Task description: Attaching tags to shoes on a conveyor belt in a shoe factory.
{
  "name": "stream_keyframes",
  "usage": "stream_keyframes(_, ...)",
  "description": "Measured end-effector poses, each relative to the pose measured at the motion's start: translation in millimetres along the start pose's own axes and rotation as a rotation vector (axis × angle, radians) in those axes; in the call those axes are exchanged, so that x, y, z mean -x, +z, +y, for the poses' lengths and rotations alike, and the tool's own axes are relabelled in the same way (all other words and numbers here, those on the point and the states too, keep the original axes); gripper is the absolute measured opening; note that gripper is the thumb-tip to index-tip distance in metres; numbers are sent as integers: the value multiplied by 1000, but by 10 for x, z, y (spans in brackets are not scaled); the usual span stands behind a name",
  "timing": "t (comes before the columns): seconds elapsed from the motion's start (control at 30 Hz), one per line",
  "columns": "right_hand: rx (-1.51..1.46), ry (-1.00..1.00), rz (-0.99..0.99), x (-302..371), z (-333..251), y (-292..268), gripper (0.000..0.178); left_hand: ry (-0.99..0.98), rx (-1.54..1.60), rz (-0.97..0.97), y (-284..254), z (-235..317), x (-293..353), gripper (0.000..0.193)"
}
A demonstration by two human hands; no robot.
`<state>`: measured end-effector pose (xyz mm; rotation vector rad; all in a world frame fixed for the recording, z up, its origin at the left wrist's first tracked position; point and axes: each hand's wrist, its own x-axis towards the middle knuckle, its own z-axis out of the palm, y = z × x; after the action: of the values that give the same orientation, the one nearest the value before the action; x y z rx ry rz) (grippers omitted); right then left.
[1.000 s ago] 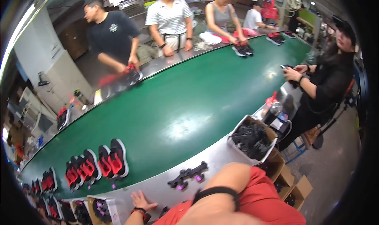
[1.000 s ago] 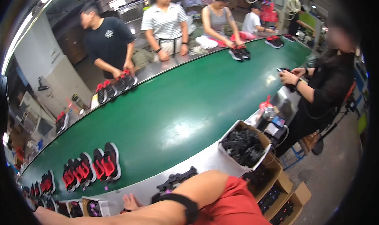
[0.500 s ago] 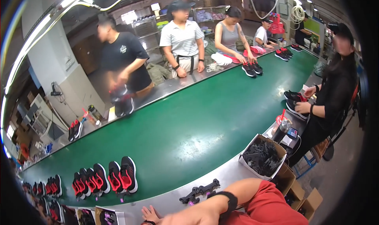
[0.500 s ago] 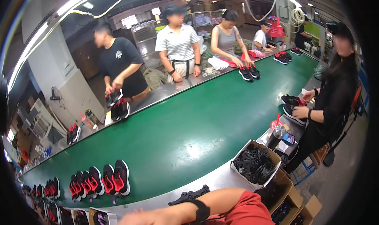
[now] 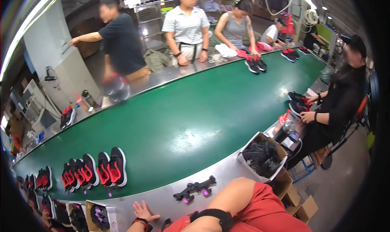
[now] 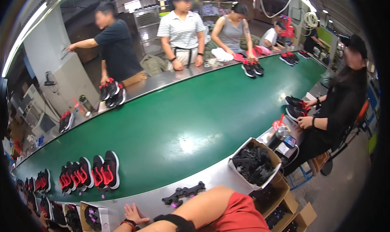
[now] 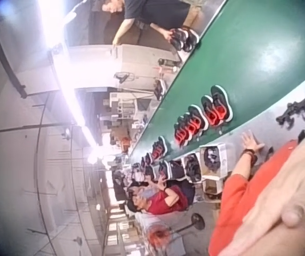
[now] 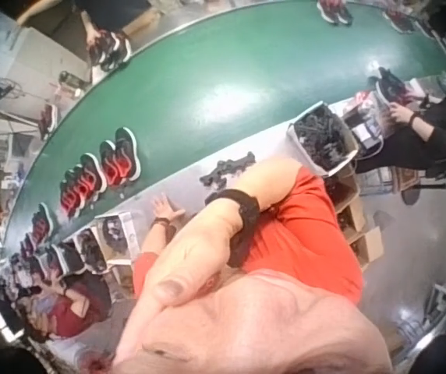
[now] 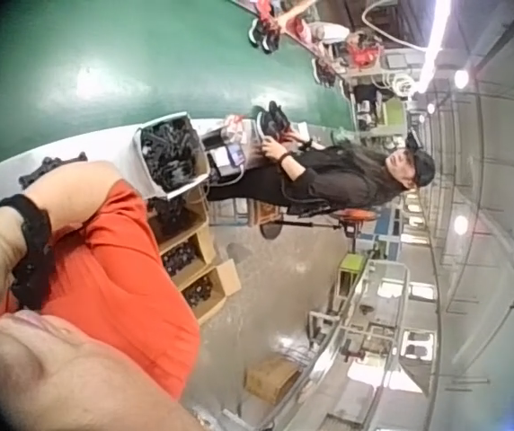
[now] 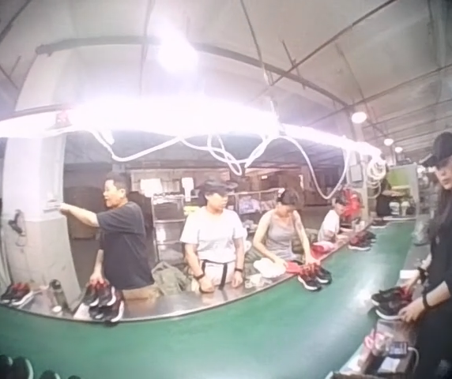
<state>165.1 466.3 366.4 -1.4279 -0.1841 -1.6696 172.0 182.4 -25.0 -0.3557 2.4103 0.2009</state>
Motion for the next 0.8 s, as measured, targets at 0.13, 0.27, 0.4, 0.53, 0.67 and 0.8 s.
stream_keyframes(0.13,43,59,-78,144,58,-139,72,13,4,32,62,-39,-21,138)
stream_keyframes(0.27,165,53,-169,251,-65,-370,74,11,-34,21,91,-34,-40,133)
stream_keyframes(0.4,429,-96,-74,225,-91,-366,86,-18,-38,15,90,7,-37,132)
stream_keyframes(0.53,500,-200,-1,217,19,-234,99,-29,-29,3,77,23,-1,130)
stream_keyframes(0.67,491,-163,-175,173,-29,-410,95,-36,-7,30,68,38,21,129)
stream_keyframes(0.8,703,291,89,531,-422,-530,86,-25,-24,50,67,73,18,126)
